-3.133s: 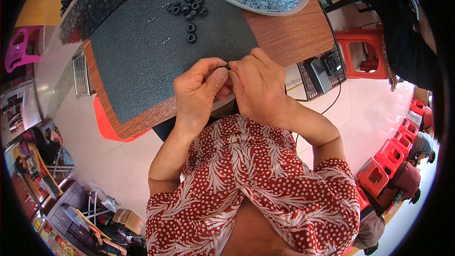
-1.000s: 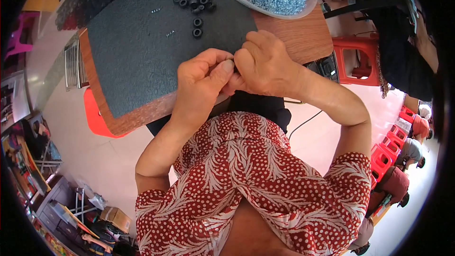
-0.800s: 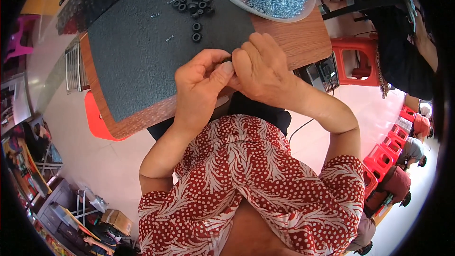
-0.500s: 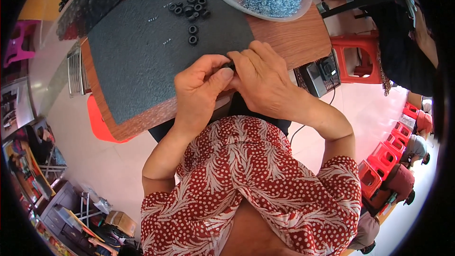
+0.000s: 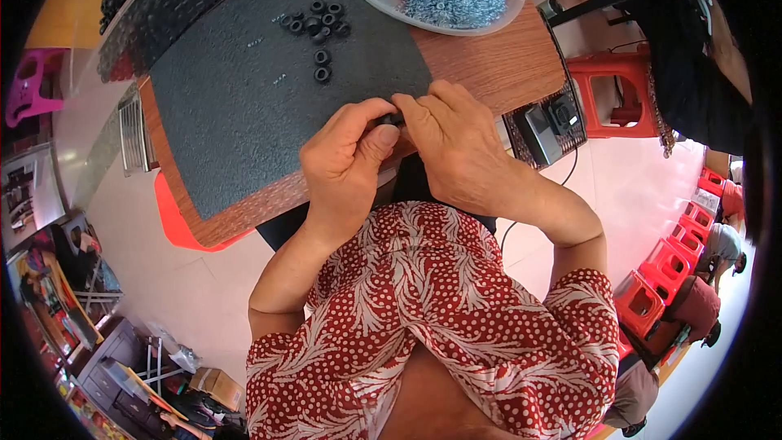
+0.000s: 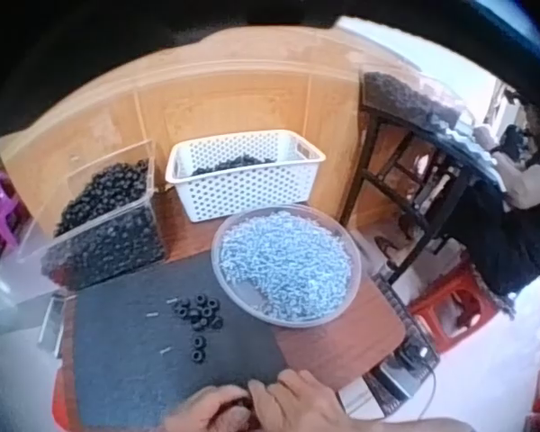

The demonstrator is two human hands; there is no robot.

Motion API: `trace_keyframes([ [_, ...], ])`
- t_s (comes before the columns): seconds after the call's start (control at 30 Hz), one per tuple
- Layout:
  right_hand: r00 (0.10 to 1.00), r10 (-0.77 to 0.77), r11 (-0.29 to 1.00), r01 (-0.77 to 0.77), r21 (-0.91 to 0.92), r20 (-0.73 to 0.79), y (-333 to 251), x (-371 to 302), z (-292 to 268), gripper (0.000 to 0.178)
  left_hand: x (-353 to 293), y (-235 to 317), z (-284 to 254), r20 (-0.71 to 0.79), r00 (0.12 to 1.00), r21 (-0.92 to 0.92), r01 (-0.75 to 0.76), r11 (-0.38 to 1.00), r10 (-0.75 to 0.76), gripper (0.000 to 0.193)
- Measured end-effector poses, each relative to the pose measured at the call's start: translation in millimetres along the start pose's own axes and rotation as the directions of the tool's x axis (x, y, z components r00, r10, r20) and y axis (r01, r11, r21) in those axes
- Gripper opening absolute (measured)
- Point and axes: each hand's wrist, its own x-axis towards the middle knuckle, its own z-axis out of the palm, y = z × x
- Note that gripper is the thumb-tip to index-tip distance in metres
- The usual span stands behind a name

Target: The person assembles small black plastic components by fitting and pressing pieces into them by hand and handles parts shown by another person.

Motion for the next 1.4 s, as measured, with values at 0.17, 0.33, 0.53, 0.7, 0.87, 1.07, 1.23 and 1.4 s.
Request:
trace_keyframes([
  [0.17, 0.985, 0.161, 0.986, -0.157, 0.06, -0.063, -4.8, -3.0, 1.9, 0.026, 5.2, 3.3, 7.1, -0.009, 0.981, 0.193, -0.189, 0.963, 0.194, 0.015],
  [0.33, 0.964, 0.265, 0.943, -0.264, 0.204, 0.026, -5.2, -7.2, -2.3, 0.016, 7.5, -1.0, 10.2, 0.038, 0.93, 0.385, -0.352, 0.853, 0.367, 0.015],
  [0.53, 0.943, 0.318, 0.876, -0.33, 0.351, 0.092, 0.1, -12.2, -7.9, 0.007, 8.6, 1.6, 13.8, 0.086, 0.954, 0.317, -0.299, 0.9, 0.287, 0.014],
  [0.7, 0.941, 0.326, 0.874, -0.337, 0.35, 0.092, -1.6, -6.7, -7.7, 0.009, 8.2, 1.6, 7.1, 0.074, 0.995, 0.015, -0.067, 0.998, 0.065, 0.015],
  [0.87, 0.958, 0.282, 0.945, -0.288, 0.156, 0.057, -2.8, 0.6, -14.3, 0.015, 6.7, -2.2, 2.9, 0.079, 0.988, -0.278, 0.151, 0.949, -0.134, 0.016],
  [1.07, 0.945, 0.283, 0.933, -0.231, 0.277, -0.164, -1.9, 9.1, -8.1, 0.016, 7.7, 0.6, -1.1, 0.091, 0.975, -0.425, 0.223, 0.877, -0.204, 0.018],
  [1.23, 0.965, 0.154, 0.969, -0.105, 0.225, -0.213, 0.8, 9.7, -5.4, 0.023, 8.8, 0.2, -4.9, 0.152, 0.945, -0.526, 0.324, 0.786, -0.288, 0.019],
  [1.4, 0.967, 0.092, 0.974, -0.038, 0.225, -0.238, 1.7, 9.9, -2.2, 0.028, 6.5, 1.7, -6.0, 0.151, 0.938, -0.571, 0.342, 0.746, -0.313, 0.019],
])
